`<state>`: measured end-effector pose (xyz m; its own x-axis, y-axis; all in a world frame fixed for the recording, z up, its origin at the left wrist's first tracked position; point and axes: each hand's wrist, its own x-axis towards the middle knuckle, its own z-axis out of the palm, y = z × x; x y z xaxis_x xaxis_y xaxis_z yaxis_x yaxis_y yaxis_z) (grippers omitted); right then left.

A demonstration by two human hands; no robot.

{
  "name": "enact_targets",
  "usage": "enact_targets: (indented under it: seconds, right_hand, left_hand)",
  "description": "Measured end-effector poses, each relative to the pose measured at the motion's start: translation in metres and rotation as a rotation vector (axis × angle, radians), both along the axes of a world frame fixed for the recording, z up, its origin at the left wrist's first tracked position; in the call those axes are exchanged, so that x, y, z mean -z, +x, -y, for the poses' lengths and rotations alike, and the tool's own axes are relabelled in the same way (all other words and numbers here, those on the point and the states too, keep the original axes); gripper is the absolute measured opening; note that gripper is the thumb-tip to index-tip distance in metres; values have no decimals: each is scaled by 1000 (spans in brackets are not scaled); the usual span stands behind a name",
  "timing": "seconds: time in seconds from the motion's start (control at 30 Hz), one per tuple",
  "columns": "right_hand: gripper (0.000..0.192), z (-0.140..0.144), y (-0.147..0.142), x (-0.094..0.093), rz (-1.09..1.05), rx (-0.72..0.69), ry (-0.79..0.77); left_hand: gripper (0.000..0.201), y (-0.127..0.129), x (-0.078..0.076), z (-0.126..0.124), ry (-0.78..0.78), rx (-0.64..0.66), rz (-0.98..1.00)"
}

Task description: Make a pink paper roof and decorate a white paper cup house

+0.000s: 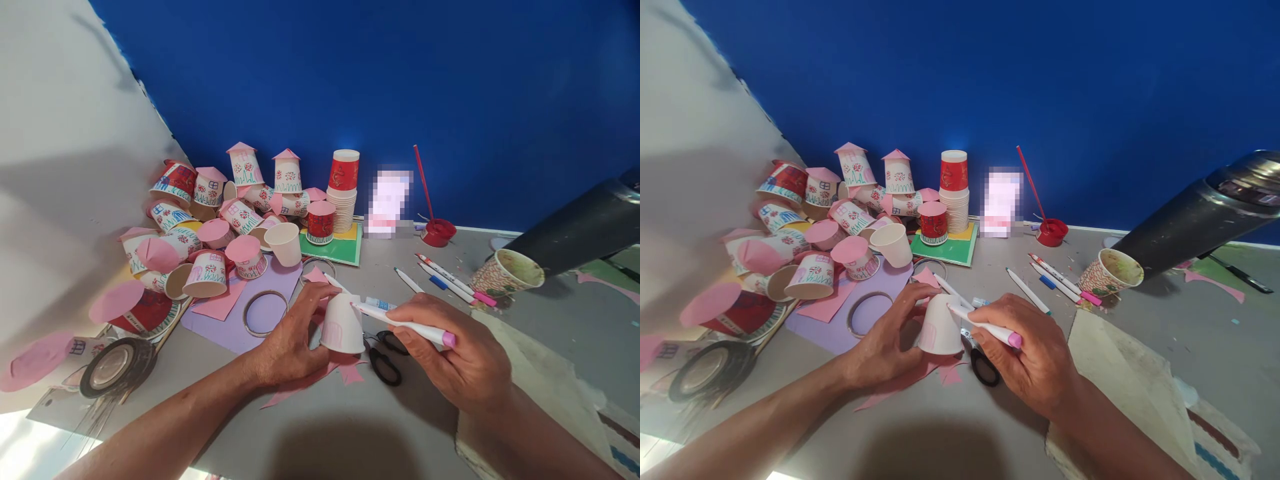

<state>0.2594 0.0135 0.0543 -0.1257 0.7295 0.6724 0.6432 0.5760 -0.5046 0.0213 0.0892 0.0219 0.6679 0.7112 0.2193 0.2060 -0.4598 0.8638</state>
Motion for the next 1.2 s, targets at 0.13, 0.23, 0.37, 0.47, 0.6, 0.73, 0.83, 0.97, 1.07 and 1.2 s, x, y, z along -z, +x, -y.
enact_targets:
  seconds: [0.13,0.23,0.37,0.47,0.6,0.73,0.83,0.97,1.07,1.2]
  right_hand:
    - [16,1,0,-1,13,-15,-15]
    - [17,2,0,-2,13,-31,1]
    - [16,2,0,-4,3,-51,-2]
    - [18,2,-1,-5,-8,-62,2]
    - [20,2,-1,-3,-33,-46,19]
    - [25,2,1,0,-46,-6,37]
    - [26,1,2,2,-34,-14,46]
    - [23,1,2,1,-28,-10,44]
    - [24,0,1,0,-25,-13,43]
    - [25,1,2,0,-33,-16,38]
  left_hand:
    - [74,1,0,0,-9,0,12]
    - [74,0,1,0,-13,3,16]
    - [74,-1,3,-2,-1,17,1]
    - [78,-2,5,-3,27,20,-8]
    - [79,-2,8,-4,1,29,6]
    - [80,-1,6,-3,-24,30,15]
    - [76,1,4,-1,-32,26,25]
    - [75,1,2,0,-50,34,45]
    - [76,1,2,0,-76,36,42]
    - [73,2,0,0,-117,43,66]
